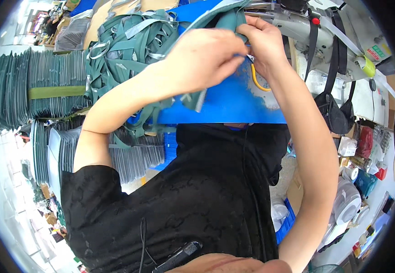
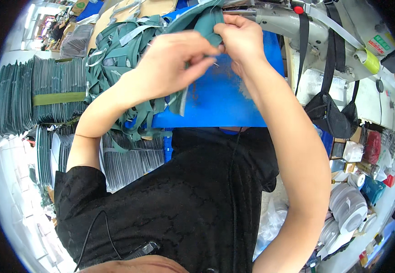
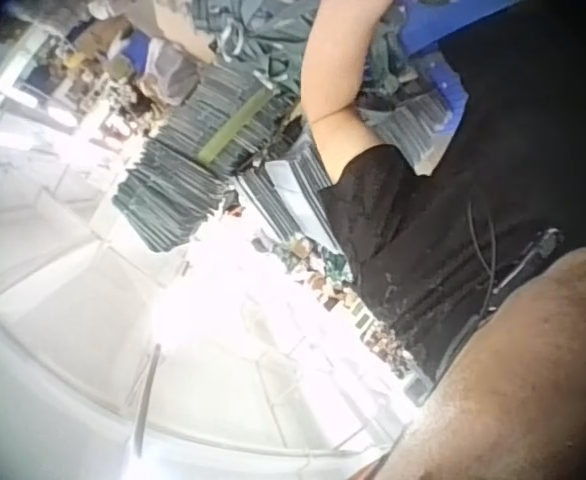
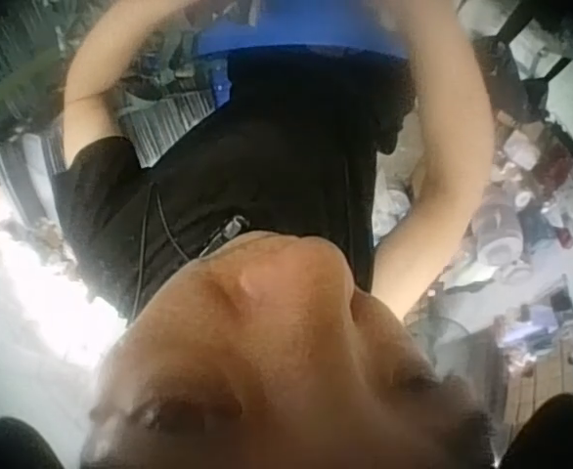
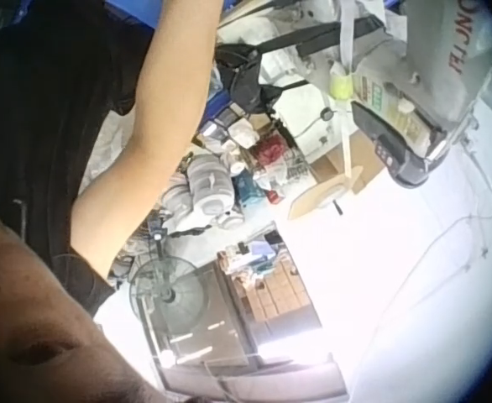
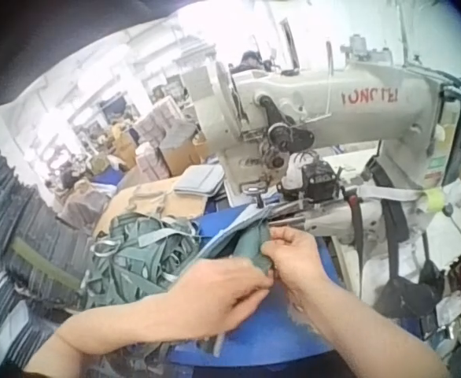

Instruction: The recorder is assembling fabric bags by aligning pieces and trimming excess material with scissors at a sewing workstation.

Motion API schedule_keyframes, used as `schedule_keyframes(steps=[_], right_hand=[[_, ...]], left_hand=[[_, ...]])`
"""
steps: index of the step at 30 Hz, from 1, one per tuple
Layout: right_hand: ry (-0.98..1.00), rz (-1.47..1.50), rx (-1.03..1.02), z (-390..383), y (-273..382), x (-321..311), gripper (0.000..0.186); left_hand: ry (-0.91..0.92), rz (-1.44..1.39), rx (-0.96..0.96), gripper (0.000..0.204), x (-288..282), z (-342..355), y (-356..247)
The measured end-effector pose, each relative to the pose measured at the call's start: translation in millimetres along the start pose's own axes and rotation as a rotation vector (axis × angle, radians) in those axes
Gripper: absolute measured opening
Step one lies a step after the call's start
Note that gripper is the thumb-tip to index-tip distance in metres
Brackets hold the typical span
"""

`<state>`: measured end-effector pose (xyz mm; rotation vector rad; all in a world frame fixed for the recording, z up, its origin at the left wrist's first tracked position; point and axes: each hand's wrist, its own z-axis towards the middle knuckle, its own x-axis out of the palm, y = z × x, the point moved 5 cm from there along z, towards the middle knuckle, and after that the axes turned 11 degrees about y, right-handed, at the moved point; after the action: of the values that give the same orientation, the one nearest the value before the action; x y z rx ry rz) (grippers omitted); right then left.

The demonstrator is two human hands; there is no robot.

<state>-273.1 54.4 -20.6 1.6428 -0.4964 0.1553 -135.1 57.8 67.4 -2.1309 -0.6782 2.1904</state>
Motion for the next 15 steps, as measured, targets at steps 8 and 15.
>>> schedule_keyframes(steps=[8, 15], right_hand=[[0.041, 0.109, 0.029, -1, -6, 1, 0.035], [0.058, 0.191, 0.046, -6, -7, -2, 0.034]], left_hand=[[0.055, 0.264, 0.127, 0.077, -65, 0, 57], [0.551, 0.765, 0.083, 0.055, -92, 25, 27]])
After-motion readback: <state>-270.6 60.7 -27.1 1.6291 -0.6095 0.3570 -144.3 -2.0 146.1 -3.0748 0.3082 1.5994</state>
